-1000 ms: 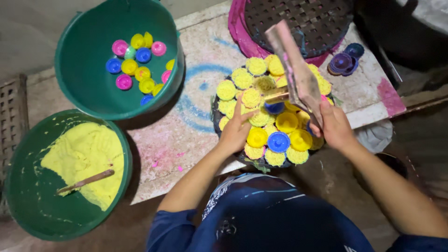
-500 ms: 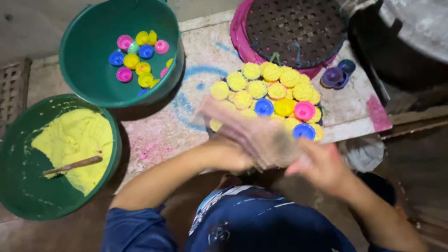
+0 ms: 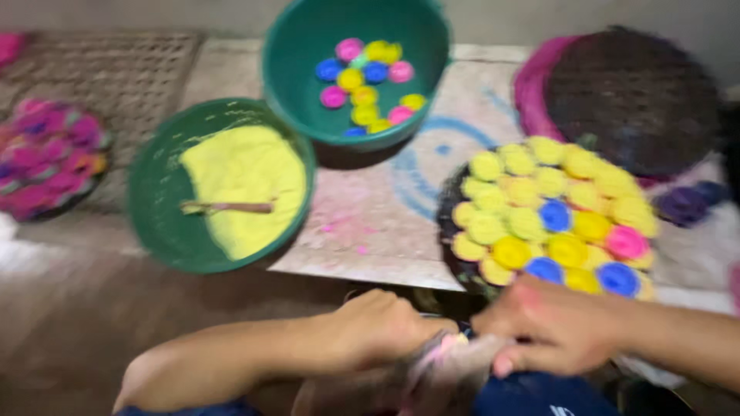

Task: The person fills small colorful plastic molds with yellow paste using a handheld dispenser and a wooden stick. They repeatedly scoop paste from a green basin, load the dispenser, and press the paste into each mold arranged in a circular tray.

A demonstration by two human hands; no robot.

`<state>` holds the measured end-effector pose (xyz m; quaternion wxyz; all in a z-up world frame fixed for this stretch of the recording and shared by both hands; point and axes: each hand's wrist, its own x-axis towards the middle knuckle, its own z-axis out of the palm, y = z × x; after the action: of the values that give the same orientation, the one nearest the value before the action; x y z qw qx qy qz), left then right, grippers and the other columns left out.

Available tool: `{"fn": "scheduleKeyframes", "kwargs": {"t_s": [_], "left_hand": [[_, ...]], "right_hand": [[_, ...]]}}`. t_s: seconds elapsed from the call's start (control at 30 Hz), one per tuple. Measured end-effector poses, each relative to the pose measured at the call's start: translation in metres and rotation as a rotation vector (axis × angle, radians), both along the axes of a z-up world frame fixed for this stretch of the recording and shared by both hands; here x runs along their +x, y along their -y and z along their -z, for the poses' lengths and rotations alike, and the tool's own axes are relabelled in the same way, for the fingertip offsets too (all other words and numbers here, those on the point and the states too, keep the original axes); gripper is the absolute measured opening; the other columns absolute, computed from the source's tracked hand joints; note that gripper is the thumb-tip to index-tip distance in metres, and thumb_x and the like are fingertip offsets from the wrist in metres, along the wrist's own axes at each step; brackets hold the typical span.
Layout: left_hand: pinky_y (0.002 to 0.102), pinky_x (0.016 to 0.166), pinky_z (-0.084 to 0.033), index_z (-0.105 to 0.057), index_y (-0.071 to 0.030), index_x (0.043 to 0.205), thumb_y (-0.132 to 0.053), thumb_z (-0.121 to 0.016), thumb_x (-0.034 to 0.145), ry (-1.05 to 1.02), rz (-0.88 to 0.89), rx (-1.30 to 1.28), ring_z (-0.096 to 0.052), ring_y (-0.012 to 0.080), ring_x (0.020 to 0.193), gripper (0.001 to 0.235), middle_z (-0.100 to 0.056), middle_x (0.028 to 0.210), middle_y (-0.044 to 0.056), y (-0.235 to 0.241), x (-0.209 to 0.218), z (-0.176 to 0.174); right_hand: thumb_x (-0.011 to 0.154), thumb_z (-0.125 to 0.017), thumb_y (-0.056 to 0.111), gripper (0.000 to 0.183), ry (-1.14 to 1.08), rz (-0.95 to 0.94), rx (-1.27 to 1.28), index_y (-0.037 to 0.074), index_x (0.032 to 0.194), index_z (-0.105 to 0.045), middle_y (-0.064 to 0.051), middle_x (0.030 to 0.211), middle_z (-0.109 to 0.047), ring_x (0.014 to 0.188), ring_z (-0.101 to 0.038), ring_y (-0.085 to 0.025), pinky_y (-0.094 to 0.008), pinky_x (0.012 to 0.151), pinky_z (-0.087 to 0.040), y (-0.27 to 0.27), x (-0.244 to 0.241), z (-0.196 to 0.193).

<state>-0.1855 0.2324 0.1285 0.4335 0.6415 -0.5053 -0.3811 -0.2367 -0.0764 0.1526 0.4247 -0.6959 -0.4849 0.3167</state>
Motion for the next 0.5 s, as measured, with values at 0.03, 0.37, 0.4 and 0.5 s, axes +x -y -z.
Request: {"fn": "scheduleKeyframes", "kwargs": {"t_s": [0.03, 0.37, 0.4, 0.5], "left_hand": [[0.035, 0.069, -0.051, -0.059, -0.011, 0.114, -0.009, -0.068, 0.088, -0.019, -0.105, 0.004, -0.064, 0.0184, 0.08, 0.028, -0.061, 0.092, 0.006, -0.026, 0.009, -0.001], [0.036, 0.069, -0.054, -0.055, -0.008, 0.124, -0.01, -0.069, 0.088, -0.803, -0.841, -0.482, -0.065, 0.0182, 0.082, 0.039, -0.062, 0.1, 0.009, -0.202, 0.002, 0.049], [0.036, 0.069, -0.055, -0.055, -0.008, 0.125, -0.01, -0.069, 0.088, -0.897, -0.861, -0.536, -0.065, 0.0182, 0.082, 0.04, -0.062, 0.101, 0.01, -0.208, -0.002, 0.056], [0.036, 0.07, -0.056, -0.054, -0.007, 0.128, -0.01, -0.069, 0.088, -1.068, -0.908, -0.662, -0.065, 0.0181, 0.083, 0.043, -0.062, 0.103, 0.011, -0.228, -0.006, 0.079]], "right_hand": [[0.11, -0.048, 0.056, 0.057, -0.033, -0.02, 0.023, 0.004, 0.09, -0.058, -0.013, 0.084, -0.061, 0.081, -0.064, -0.038, -0.045, 0.068, -0.048, -0.013, 0.003, 0.006], [0.072, -0.074, 0.042, 0.031, 1.147, 0.079, 0.034, 0.013, 0.081, -0.066, -0.005, 0.067, -0.059, 0.062, -0.062, -0.026, -0.04, 0.052, -0.046, -0.153, 0.125, -0.05], [0.078, -0.076, 0.033, 0.023, 1.421, 0.043, 0.059, 0.013, 0.084, -0.066, -0.003, 0.07, -0.058, 0.061, -0.06, -0.022, -0.036, 0.053, -0.044, -0.168, 0.144, -0.055], [0.085, -0.076, 0.029, 0.017, 1.887, -0.016, 0.187, 0.017, 0.097, -0.071, -0.001, 0.083, -0.064, 0.071, -0.062, -0.016, -0.031, 0.062, -0.043, -0.221, 0.196, -0.055]]}}
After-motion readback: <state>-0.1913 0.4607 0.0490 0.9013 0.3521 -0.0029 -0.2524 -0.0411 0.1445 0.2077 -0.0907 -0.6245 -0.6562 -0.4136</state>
